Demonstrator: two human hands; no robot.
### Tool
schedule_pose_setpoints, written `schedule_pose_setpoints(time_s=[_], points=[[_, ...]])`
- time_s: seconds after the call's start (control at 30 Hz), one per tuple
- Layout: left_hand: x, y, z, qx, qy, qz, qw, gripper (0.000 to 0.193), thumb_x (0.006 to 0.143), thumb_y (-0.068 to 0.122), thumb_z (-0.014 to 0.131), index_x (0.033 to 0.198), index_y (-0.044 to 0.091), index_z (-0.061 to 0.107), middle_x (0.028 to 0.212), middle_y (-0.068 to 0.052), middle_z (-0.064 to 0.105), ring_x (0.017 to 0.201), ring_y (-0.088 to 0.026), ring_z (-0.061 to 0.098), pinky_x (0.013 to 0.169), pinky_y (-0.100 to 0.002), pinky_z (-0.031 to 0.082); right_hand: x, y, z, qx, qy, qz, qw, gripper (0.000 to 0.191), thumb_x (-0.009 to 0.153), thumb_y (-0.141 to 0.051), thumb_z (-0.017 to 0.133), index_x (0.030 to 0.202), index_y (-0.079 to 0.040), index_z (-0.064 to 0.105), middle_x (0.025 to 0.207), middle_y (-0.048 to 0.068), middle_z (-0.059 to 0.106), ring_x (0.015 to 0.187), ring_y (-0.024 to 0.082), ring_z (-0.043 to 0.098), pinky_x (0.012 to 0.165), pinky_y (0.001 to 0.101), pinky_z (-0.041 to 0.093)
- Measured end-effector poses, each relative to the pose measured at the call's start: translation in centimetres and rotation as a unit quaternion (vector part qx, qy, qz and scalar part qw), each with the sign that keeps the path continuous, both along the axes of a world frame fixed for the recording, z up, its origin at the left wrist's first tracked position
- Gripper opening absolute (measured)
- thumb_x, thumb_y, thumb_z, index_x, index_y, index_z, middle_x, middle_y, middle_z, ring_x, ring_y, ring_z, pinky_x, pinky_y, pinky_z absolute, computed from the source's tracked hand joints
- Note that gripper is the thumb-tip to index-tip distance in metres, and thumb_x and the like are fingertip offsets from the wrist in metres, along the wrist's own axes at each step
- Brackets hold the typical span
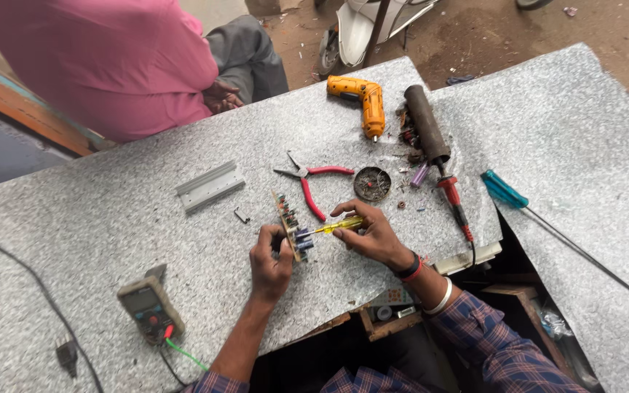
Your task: The person holds a green circuit board, flips it over, and uses a yellow screwdriver to tighten or adjust components on the board. They repeatedly reposition the board and continue working on different areas with the screwdriver.
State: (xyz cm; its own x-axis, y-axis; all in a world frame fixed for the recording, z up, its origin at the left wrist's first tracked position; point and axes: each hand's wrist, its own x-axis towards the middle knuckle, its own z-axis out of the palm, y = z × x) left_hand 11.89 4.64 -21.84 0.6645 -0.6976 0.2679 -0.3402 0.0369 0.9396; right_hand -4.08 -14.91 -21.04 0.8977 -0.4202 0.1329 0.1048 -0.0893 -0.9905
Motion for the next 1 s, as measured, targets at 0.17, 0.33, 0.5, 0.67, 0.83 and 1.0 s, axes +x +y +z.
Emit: schedule_pose_setpoints(time_s=[0.17,0.33,0.5,0.67,0.83,1.0], points=[[-0.3,0.2,-0.1,0.016,-0.025,0.005,1.000,0.013,0.096,0.016,0.057,0.100,0.004,0.056,0.072,-0.005,0.064,0.063,-0.013,0.065,0.058,-0.031,0.053,-0.2,-0.4,0.2,0.035,-0.008,0.028,0.999,0.023,0.095,-0.014,0.071,0.111,-0.004,0.057,0.076,0.000,0.066,0.060,0.004,0.063,0.051,0.0203,0.051],[-0.8,0.1,0.3,0.013,-0.022,0.001,1.000,0.011,0.095,0.014,0.056,0.100,0.004,0.056,0.072,-0.006,0.063,0.062,-0.015,0.064,0.057,-0.033,0.053,-0.3,-0.8,-0.5,0.054,-0.021,0.035,0.998,0.020,0.097,-0.012,0.072,0.108,-0.002,0.058,0.080,0.002,0.068,0.065,0.005,0.063,0.055,0.0216,0.051],[-1.0,-0.4,0.8,0.035,-0.029,0.011,0.999,0.010,0.093,0.012,0.060,0.098,0.005,0.056,0.067,-0.009,0.061,0.057,-0.020,0.061,0.055,-0.037,0.051,-0.4,-1.2,-0.8,0.108,0.023,0.014,0.994,0.022,0.092,-0.011,0.072,0.107,-0.003,0.058,0.077,0.002,0.066,0.060,0.005,0.058,0.050,0.0221,0.045],[-1.3,-0.6,1.0,0.007,-0.060,0.004,0.998,0.010,0.094,0.012,0.060,0.100,0.005,0.056,0.072,-0.010,0.063,0.061,-0.023,0.065,0.057,-0.039,0.052,-0.7,-1.2,-0.9,0.085,0.012,-0.014,0.996,0.020,0.092,-0.007,0.073,0.103,-0.001,0.058,0.079,0.002,0.062,0.064,0.006,0.057,0.054,0.0233,0.046],[-1.4,-0.6,1.2,0.001,-0.046,-0.002,0.999,0.012,0.094,0.013,0.062,0.099,0.005,0.055,0.069,-0.010,0.065,0.059,-0.023,0.068,0.057,-0.039,0.054,-0.6,-1.3,-0.9,0.131,0.019,-0.025,0.991,0.019,0.089,-0.006,0.071,0.102,-0.001,0.059,0.073,0.001,0.061,0.059,0.007,0.056,0.050,0.0232,0.044],[-1.2,-1.0,1.2,0.016,-0.012,-0.007,1.000,0.012,0.095,0.016,0.060,0.097,0.005,0.055,0.067,-0.008,0.067,0.059,-0.021,0.070,0.056,-0.037,0.057,-0.3,-1.3,-0.7,0.105,0.019,-0.030,0.994,0.018,0.089,-0.005,0.071,0.102,-0.001,0.059,0.073,0.003,0.063,0.059,0.009,0.058,0.050,0.0244,0.046]])
